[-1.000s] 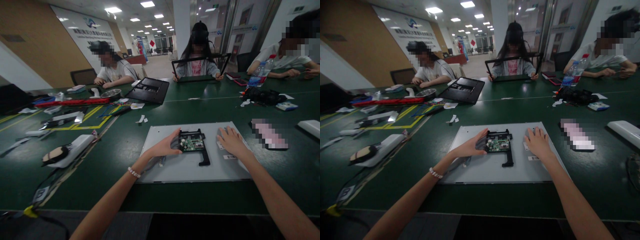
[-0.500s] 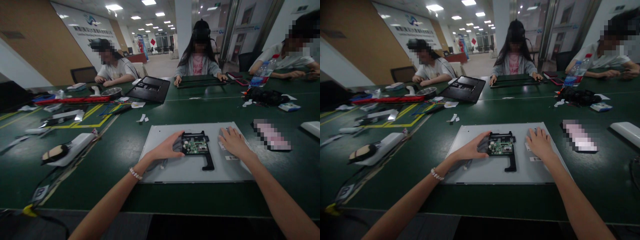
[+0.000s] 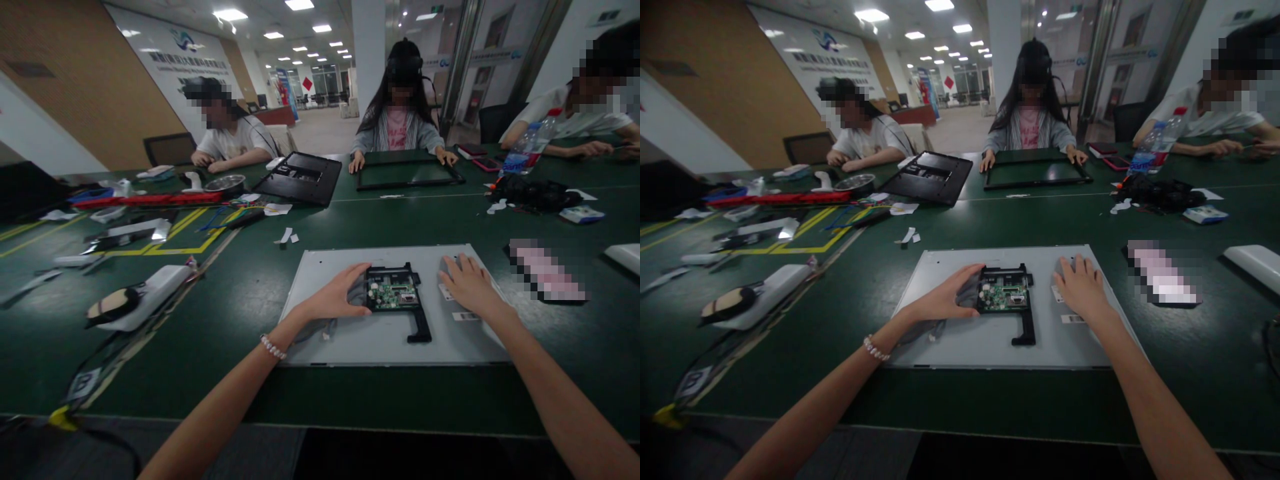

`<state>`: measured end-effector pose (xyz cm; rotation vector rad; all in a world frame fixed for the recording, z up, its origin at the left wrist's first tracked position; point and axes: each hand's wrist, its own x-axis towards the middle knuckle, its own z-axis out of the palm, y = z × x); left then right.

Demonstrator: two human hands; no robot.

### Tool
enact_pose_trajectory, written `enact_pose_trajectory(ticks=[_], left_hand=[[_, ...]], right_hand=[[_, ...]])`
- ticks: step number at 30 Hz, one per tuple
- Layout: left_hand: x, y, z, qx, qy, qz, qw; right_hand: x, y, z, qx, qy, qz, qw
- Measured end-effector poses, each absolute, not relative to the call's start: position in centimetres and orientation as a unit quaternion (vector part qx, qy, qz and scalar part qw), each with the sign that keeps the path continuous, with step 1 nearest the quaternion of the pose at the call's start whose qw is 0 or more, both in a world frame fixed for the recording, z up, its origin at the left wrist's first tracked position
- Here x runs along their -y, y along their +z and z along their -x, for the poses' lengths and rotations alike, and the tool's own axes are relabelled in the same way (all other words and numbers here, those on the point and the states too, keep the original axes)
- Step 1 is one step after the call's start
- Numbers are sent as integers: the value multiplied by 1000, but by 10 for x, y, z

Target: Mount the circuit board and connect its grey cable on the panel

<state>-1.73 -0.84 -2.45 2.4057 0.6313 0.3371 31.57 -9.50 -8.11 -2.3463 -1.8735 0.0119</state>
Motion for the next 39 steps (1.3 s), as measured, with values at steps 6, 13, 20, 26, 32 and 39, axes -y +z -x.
enact_pose_trajectory(ticks=[6, 13, 20, 26, 32, 39], left_hand=[[11, -21, 16, -246, 130, -905, 322], [9, -26, 16, -245, 133, -903, 326], [9, -27, 17, -248, 126, -907, 315], [12, -26, 16, -243, 132, -910, 308], [1, -17, 27, -252, 122, -924, 261], [-92, -18, 103, -520, 230, -822, -21]], right_hand=[[93, -79, -317, 627, -17, 768, 130], [92, -61, -297, 755, 139, 584, 265], [103, -56, -282, 786, 208, 530, 240], [101, -56, -283, 789, 203, 531, 233], [102, -55, -281, 786, 202, 537, 230], [103, -55, -281, 790, 187, 540, 222]])
